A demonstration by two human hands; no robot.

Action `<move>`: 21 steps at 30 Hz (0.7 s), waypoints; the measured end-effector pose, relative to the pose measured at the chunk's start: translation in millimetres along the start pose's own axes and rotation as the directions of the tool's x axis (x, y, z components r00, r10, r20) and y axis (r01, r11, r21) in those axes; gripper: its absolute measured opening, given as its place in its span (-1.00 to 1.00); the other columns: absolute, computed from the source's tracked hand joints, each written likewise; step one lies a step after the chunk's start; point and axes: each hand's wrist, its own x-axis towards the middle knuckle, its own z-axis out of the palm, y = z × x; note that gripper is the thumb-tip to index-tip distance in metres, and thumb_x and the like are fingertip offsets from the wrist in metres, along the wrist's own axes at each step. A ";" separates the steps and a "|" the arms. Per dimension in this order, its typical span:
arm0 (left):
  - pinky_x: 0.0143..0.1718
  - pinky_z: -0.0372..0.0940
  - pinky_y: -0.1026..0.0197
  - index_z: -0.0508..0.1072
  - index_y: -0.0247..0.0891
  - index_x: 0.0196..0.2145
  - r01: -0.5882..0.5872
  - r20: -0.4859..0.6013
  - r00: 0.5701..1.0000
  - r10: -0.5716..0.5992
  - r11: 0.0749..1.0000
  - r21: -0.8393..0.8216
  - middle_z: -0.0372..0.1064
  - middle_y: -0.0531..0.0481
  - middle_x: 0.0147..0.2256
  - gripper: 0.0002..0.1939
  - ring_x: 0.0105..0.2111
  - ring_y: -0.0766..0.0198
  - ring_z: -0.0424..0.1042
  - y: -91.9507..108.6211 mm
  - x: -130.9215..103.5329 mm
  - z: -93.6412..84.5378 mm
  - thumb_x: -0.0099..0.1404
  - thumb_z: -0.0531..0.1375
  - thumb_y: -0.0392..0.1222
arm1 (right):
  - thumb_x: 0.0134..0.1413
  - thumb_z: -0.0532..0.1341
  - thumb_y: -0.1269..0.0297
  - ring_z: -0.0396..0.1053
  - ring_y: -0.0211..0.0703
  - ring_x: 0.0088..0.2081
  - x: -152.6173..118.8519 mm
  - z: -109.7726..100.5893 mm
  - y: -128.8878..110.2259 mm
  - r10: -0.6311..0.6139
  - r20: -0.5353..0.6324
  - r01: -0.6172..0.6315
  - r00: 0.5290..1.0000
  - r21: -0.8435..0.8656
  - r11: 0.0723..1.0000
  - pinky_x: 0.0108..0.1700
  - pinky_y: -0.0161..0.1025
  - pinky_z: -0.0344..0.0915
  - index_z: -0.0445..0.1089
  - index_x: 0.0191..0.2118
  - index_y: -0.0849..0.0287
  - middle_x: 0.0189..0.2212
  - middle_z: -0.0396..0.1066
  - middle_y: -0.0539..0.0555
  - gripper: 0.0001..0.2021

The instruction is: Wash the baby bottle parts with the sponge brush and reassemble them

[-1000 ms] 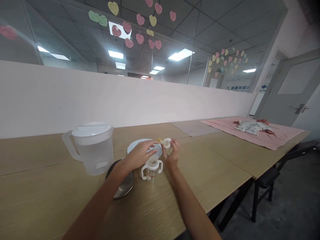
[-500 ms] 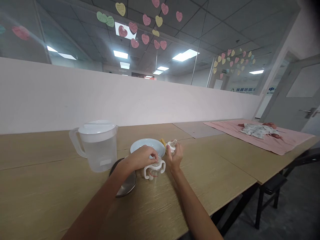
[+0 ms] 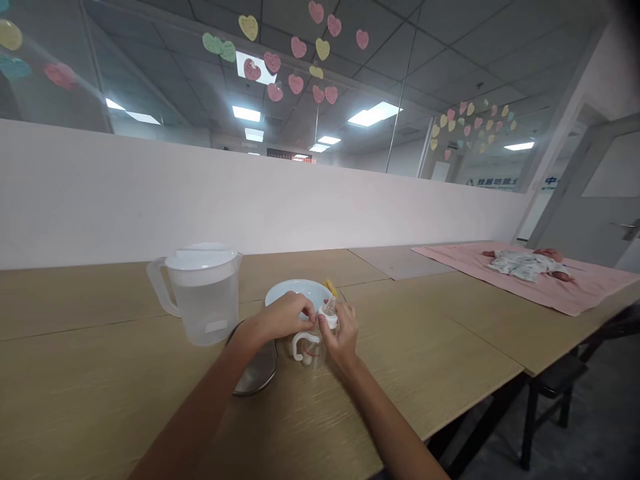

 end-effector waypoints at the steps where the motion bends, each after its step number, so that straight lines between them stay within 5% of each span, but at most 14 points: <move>1: -0.38 0.15 0.29 0.50 -0.26 -0.42 0.003 0.008 1.000 -0.003 1.000 -0.006 0.46 0.04 -0.41 -0.79 -0.40 0.28 0.36 0.9 -0.9 -0.7 0.14 0.11 -0.14 | 0.11 0.10 0.18 0.29 -0.11 -0.33 -0.9 -0.1 -0.3 0.007 0.001 -0.007 1.000 -0.002 1.000 -0.26 -0.17 0.16 0.31 -0.24 0.19 -0.39 0.38 0.09 -0.80; 15: -0.42 0.15 0.30 0.37 -0.25 -0.45 0.026 -0.035 0.999 -0.026 1.000 0.014 0.36 0.04 -0.41 -0.89 -0.36 0.26 0.34 -8.0 4.6 4.0 0.06 0.15 -0.17 | 0.10 0.10 0.18 0.33 -0.05 -0.26 -9.5 4.4 1.5 -0.034 0.025 0.034 0.999 0.002 0.999 -0.22 -0.11 0.24 0.31 -0.18 0.17 -0.33 0.39 0.14 -0.77; 21: -0.28 0.24 0.25 0.36 -0.24 -0.24 0.055 -0.037 0.998 -0.055 0.998 -0.014 0.37 -0.04 -0.20 -0.66 -0.21 0.17 0.38 -12.9 2.1 3.7 -0.01 0.23 -0.13 | 0.08 0.12 0.16 0.33 -0.04 -0.25 -11.7 5.4 1.5 -0.047 0.079 0.047 0.996 0.005 0.999 -0.23 -0.10 0.27 0.31 -0.12 0.18 -0.32 0.39 0.14 -0.72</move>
